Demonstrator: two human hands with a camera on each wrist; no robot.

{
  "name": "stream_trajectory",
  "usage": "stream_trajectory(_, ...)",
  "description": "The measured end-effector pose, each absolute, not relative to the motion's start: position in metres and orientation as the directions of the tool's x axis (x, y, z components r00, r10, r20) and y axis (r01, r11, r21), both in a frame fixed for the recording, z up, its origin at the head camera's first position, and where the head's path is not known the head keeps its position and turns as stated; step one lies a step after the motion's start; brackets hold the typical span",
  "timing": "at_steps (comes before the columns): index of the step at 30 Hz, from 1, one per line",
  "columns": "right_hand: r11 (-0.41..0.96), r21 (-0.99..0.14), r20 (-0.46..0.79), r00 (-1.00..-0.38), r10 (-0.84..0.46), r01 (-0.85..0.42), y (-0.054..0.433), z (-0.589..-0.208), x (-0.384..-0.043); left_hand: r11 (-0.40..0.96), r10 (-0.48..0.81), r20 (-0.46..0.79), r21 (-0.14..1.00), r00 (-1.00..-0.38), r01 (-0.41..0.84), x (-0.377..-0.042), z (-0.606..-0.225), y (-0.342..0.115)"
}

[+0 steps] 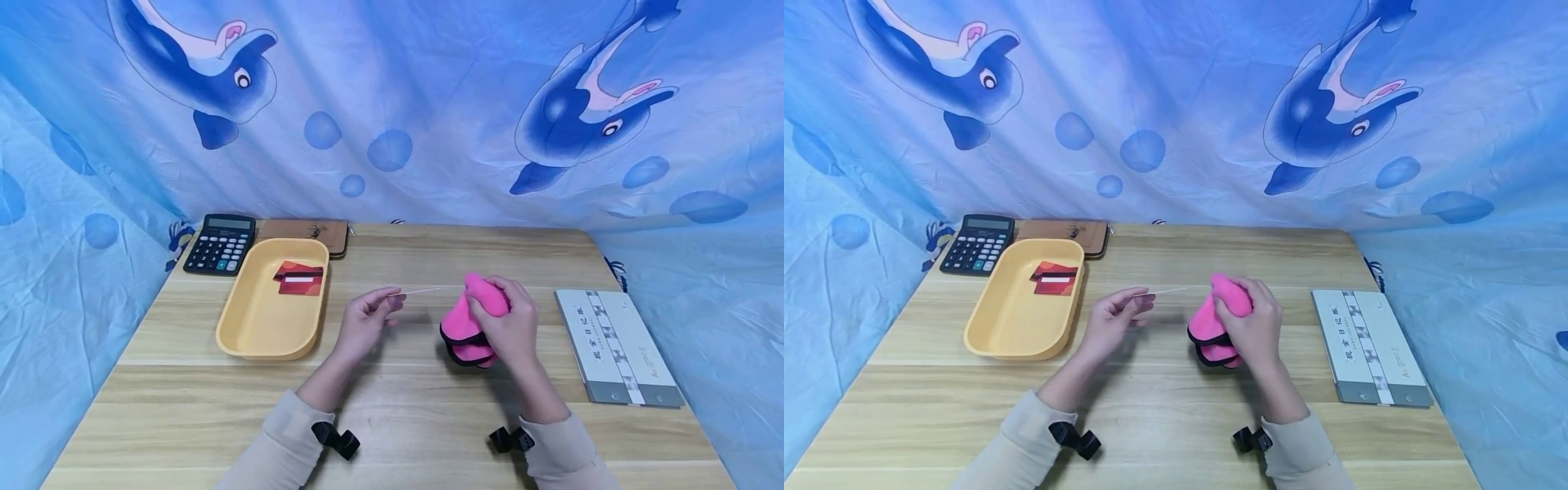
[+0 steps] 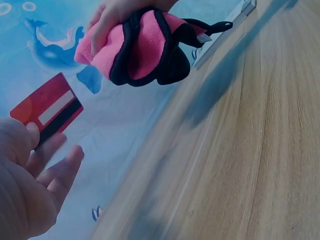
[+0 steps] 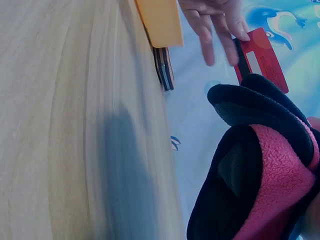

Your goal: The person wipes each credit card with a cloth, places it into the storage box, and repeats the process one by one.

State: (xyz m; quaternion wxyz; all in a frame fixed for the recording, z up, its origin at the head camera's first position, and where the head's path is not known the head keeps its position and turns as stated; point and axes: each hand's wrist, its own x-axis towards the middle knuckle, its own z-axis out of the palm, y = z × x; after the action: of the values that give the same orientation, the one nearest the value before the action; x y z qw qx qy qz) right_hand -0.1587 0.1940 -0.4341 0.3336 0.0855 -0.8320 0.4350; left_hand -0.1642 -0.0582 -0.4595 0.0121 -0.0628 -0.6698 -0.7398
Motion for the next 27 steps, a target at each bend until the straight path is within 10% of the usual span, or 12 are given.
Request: stream_trajectory(27,0.703,-0.480,0.706,-0.707,-0.045,-0.524,0.157,-0.439,-0.165,-0.240,0.213,0.044,0.971,-0.976,-0.009,-0.161,-0.461,-0.039)
